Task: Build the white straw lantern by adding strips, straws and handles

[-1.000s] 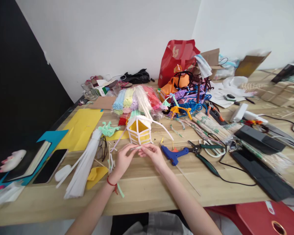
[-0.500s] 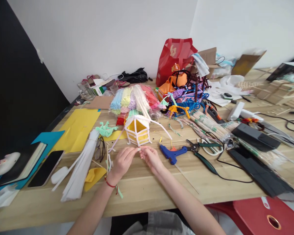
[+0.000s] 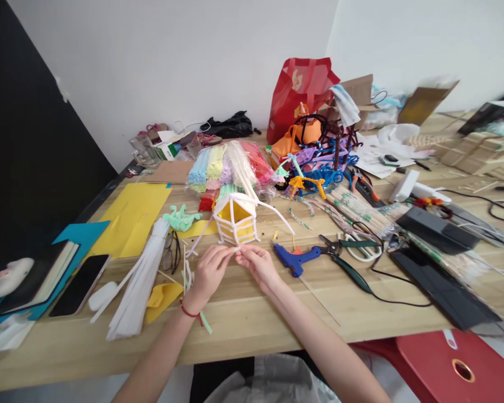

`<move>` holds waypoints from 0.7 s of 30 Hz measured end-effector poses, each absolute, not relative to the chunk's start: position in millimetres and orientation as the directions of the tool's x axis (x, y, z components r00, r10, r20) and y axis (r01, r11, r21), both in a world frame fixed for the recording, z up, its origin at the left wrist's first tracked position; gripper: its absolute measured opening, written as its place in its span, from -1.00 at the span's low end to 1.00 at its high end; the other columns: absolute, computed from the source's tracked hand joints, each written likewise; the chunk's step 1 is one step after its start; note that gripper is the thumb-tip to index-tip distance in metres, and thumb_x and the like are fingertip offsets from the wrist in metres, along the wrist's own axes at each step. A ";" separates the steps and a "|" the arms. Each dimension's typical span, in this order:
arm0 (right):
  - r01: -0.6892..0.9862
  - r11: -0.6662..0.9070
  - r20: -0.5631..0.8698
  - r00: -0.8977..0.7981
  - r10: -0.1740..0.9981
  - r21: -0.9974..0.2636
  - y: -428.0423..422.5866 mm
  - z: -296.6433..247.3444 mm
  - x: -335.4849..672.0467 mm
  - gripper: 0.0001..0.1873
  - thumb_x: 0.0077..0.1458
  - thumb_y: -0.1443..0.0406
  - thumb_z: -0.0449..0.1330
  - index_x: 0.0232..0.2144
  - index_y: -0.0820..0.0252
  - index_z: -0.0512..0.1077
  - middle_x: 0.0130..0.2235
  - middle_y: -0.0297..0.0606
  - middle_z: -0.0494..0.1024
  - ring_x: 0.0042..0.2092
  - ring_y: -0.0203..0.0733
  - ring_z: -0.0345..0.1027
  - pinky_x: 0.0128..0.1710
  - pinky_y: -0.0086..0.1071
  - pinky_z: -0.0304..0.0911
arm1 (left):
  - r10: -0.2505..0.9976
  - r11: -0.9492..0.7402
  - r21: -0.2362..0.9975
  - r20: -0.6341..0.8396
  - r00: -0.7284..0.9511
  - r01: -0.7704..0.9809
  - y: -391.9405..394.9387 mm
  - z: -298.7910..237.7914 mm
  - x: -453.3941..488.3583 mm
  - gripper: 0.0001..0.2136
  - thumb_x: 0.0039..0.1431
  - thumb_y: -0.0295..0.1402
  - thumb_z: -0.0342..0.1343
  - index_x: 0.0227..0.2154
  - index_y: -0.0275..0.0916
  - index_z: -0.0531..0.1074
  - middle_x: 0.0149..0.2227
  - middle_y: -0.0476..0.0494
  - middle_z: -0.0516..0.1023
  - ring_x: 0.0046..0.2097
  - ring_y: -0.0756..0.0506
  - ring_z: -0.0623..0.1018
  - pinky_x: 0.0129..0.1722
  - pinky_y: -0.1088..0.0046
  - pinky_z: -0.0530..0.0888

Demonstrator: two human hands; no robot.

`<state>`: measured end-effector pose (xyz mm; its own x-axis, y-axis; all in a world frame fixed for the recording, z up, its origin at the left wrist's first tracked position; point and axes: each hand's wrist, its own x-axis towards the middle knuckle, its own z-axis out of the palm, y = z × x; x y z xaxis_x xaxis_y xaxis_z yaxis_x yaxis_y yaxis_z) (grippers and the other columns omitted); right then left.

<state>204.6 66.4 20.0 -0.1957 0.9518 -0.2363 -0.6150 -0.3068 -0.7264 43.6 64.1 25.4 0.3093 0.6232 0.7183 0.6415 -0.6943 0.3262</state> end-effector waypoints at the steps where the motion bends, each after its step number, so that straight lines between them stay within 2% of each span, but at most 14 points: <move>1: -0.615 -0.303 -0.233 -0.195 0.953 -0.727 66.4 20.1 204.6 -0.74 -0.19 0.21 0.45 -0.41 0.22 0.60 -0.41 -0.24 0.62 -0.43 -0.32 0.46 -0.33 -0.45 0.44 | 0.623 -0.693 0.321 0.718 0.311 0.646 63.8 25.6 43.6 -0.82 0.25 -0.48 0.06 -0.13 -0.17 0.45 -0.28 -0.11 0.56 -0.22 -0.08 0.55 -0.18 0.34 0.51; 9: -0.611 -0.276 -0.207 -0.182 0.961 -0.742 64.3 23.9 202.4 -0.70 -0.21 0.22 0.46 -0.36 0.22 0.61 -0.38 -0.23 0.64 -0.39 -0.31 0.49 -0.29 -0.46 0.45 | 0.667 -0.689 0.467 0.708 0.231 0.554 65.2 29.8 45.6 -0.86 0.23 -0.48 0.09 -0.18 -0.19 0.46 -0.29 -0.09 0.55 -0.22 -0.05 0.54 -0.20 0.39 0.51; 12: -0.613 -0.258 -0.197 -0.167 0.966 -0.746 63.9 23.9 201.7 -0.72 -0.20 0.21 0.45 -0.38 0.22 0.61 -0.40 -0.25 0.63 -0.41 -0.32 0.48 -0.30 -0.45 0.44 | 0.678 -0.684 0.484 0.699 0.229 0.546 65.1 30.4 46.7 -0.87 0.23 -0.47 0.09 -0.19 -0.19 0.46 -0.30 -0.08 0.54 -0.23 -0.05 0.53 -0.20 0.40 0.50; 16: -0.623 -0.246 -0.197 -0.147 0.969 -0.743 64.2 21.5 201.1 -0.76 -0.20 0.22 0.45 -0.42 0.22 0.61 -0.43 -0.25 0.63 -0.44 -0.34 0.46 -0.33 -0.48 0.43 | 0.668 -0.687 0.447 0.699 0.255 0.573 64.3 29.2 47.0 -0.87 0.24 -0.46 0.08 -0.18 -0.19 0.46 -0.30 -0.09 0.54 -0.24 -0.05 0.53 -0.21 0.39 0.50; 21: -0.649 -0.255 -0.219 -0.137 0.966 -0.717 65.8 14.4 200.3 -0.79 -0.20 0.25 0.44 -0.45 0.23 0.61 -0.46 -0.26 0.62 -0.46 -0.34 0.44 -0.39 -0.48 0.41 | 0.623 -0.701 0.307 0.703 0.343 0.644 62.1 24.7 44.4 -0.80 0.25 -0.49 0.06 -0.11 -0.19 0.45 -0.29 -0.12 0.55 -0.23 -0.08 0.54 -0.18 0.35 0.48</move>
